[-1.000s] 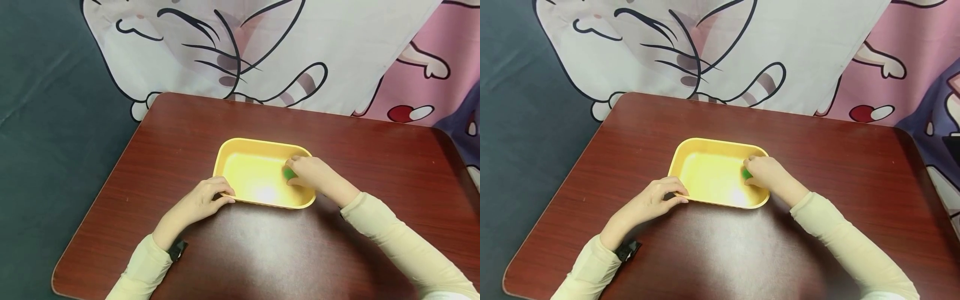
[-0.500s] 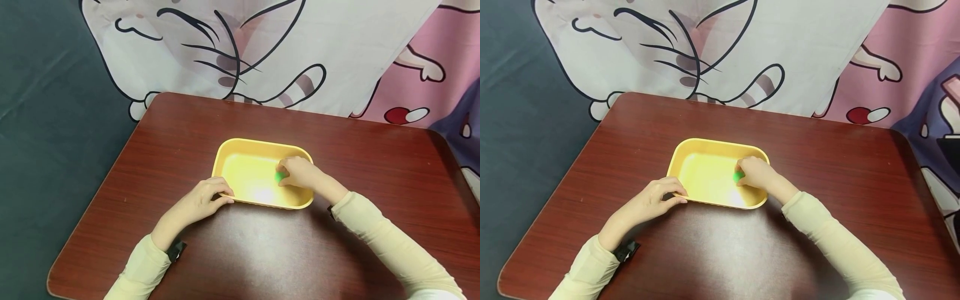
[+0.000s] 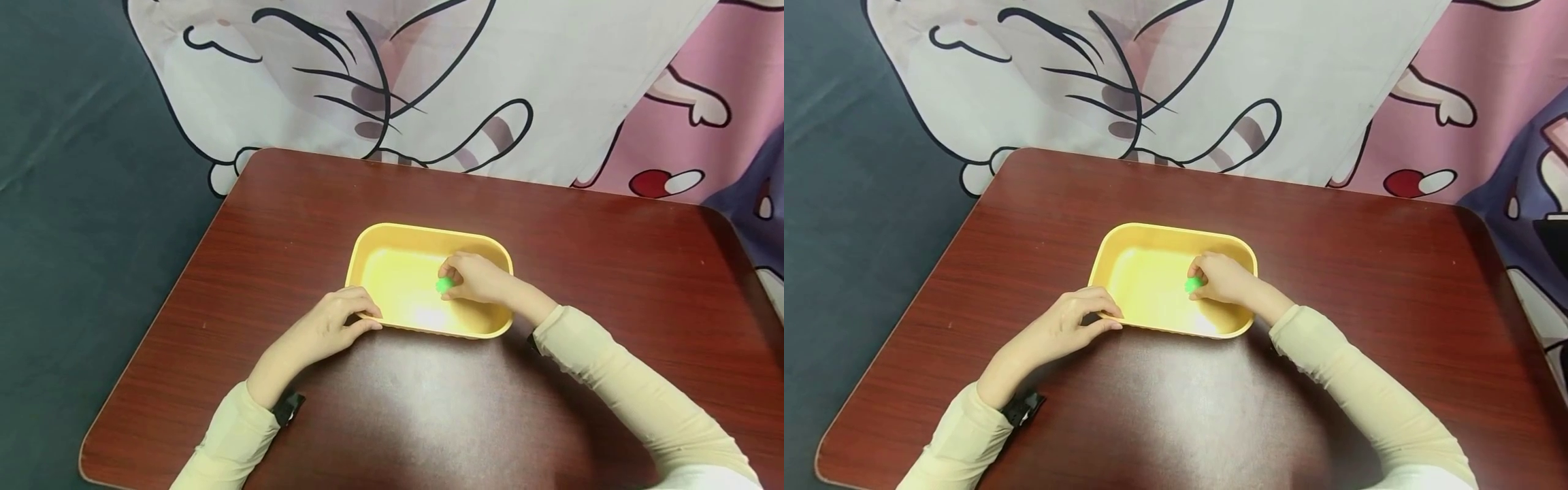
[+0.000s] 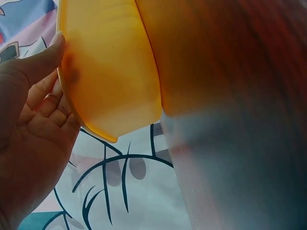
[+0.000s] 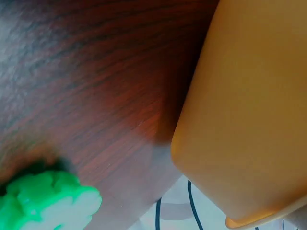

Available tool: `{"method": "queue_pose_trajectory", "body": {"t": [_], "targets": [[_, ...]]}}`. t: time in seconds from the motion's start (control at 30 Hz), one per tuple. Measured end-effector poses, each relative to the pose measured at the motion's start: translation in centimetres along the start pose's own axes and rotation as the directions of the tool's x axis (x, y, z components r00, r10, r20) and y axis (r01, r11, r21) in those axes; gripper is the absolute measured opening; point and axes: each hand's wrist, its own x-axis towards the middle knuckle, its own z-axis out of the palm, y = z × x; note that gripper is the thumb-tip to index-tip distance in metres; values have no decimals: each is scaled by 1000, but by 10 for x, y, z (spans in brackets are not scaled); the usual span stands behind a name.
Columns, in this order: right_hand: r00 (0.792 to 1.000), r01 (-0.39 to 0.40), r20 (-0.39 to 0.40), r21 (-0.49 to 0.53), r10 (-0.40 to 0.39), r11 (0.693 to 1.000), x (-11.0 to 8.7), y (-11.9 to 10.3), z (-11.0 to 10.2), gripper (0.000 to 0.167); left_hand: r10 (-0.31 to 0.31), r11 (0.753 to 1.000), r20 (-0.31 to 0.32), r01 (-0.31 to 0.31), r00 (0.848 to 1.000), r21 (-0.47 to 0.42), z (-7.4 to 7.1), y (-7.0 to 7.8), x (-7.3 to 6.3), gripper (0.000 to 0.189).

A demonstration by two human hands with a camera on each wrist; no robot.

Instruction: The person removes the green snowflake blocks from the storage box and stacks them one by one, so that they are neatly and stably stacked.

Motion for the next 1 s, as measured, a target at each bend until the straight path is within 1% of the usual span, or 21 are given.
{"method": "queue_pose_trajectory", "body": {"t": [0.23, 0.3, 0.4, 0.53, 0.73, 0.87, 1.0], "targets": [[998, 38, -39, -109, -43, 993, -1, -3, 1, 32, -5, 1000, -1, 5, 1000, 1, -1, 1, 0, 7], [996, 59, -59, -110, -65, 992, -1, -3, 1, 31, -7, 1000, -1, 7, 1000, 3, -2, 1, 0, 7], [989, 114, -86, -108, -124, 988, -1, -2, 2, 29, -11, 1000, 0, 11, 1000, 9, -2, 1, 1, 7], [978, 176, -95, -122, -188, 977, -2, -1, 4, 26, -13, 1000, 1, 13, 1000, 14, -2, 1, 0, 7], [970, 201, -105, -151, -218, 968, -3, -3, 8, 26, -6, 1000, -7, 6, 1000, 7, -1, 1, 0, 7], [962, 224, -118, -181, -247, 958, -3, -4, 11, 28, 5, 1000, -10, -5, 1000, 5, 0, 1, 0, 7], [960, 232, -107, -214, -259, 949, -4, -6, 13, 28, 5, 1000, -5, -5, 1000, 1, 0, 2, 0, 7]]}}
